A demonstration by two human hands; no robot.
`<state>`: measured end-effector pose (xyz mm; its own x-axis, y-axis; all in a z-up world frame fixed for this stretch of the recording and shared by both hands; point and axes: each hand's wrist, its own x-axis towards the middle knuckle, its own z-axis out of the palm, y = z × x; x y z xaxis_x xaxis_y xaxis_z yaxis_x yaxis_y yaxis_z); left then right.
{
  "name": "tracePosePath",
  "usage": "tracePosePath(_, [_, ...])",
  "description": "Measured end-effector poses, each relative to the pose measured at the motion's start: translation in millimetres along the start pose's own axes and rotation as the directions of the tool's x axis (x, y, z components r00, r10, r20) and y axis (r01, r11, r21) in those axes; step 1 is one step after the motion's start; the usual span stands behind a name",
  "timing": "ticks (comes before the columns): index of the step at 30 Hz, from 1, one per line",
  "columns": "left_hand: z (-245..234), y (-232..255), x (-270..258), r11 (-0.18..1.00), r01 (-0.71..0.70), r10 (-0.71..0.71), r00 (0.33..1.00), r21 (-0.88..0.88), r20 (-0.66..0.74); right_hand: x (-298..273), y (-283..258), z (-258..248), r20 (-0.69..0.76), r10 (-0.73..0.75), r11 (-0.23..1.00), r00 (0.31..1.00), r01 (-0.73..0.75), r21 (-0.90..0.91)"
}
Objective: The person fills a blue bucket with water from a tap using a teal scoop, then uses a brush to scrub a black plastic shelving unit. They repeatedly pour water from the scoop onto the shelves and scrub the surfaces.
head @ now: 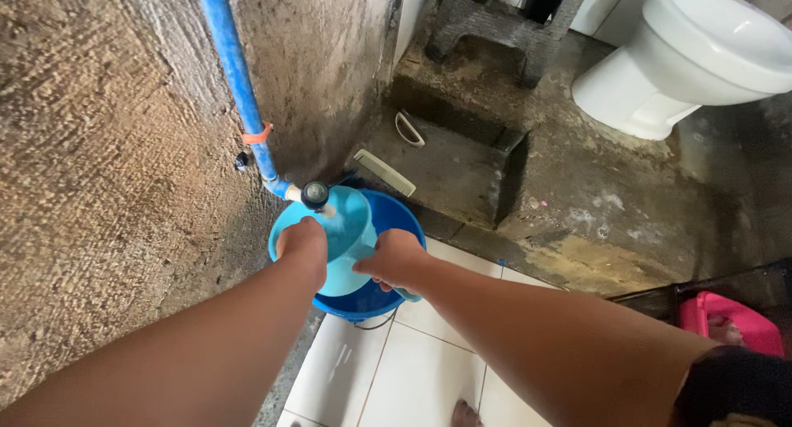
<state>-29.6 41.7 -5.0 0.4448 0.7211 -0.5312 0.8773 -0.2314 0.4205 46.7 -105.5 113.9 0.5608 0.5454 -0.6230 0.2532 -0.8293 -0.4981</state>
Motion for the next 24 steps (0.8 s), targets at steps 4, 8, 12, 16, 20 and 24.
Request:
tracePosePath(4, [10.1,7.3,7.9,0.92,0.19,-0.177,0.982,-0.344,0.068,7.9,13.0,5.1,0.033,0.076,0.982,0.997,-0.08,0.173])
tracePosePath(8, [26.6,29.7,15.0,0.99,0.086,-0.078,0.994,-0.112,0.074,13.2,50.0,-11.2,0.16,0.286,0.766,0.945,-0.326,0.554])
tracePosePath(12, [22.4,63.6,-1.6,1.0,-0.016,0.015,0.996,0.018,0.084,-10.3,112.7,-55.9,0.243,0.485,0.449,0.84,-0.478,0.755])
tracePosePath(16, [20.3,89.0,-27.4,0.998,-0.06,0.059,0.997,0.029,0.047,-21.8,189.9,-123.8,0.273,0.495,-0.012,0.825,-0.308,0.951])
tracePosePath(20, [13.9,113.7,-57.4,0.699,0.254,-0.165,0.967,-0.669,0.194,-25.2,241.2,-193.4,0.166,0.472,-0.174,0.866,-0.094,0.98])
tracePosePath(24, [1.4,128.8,-78.5,0.629,0.33,-0.202,0.944,-0.704,0.262,-21.0,236.0,-248.5,-0.008,0.247,-0.115,0.969,0.037,0.993])
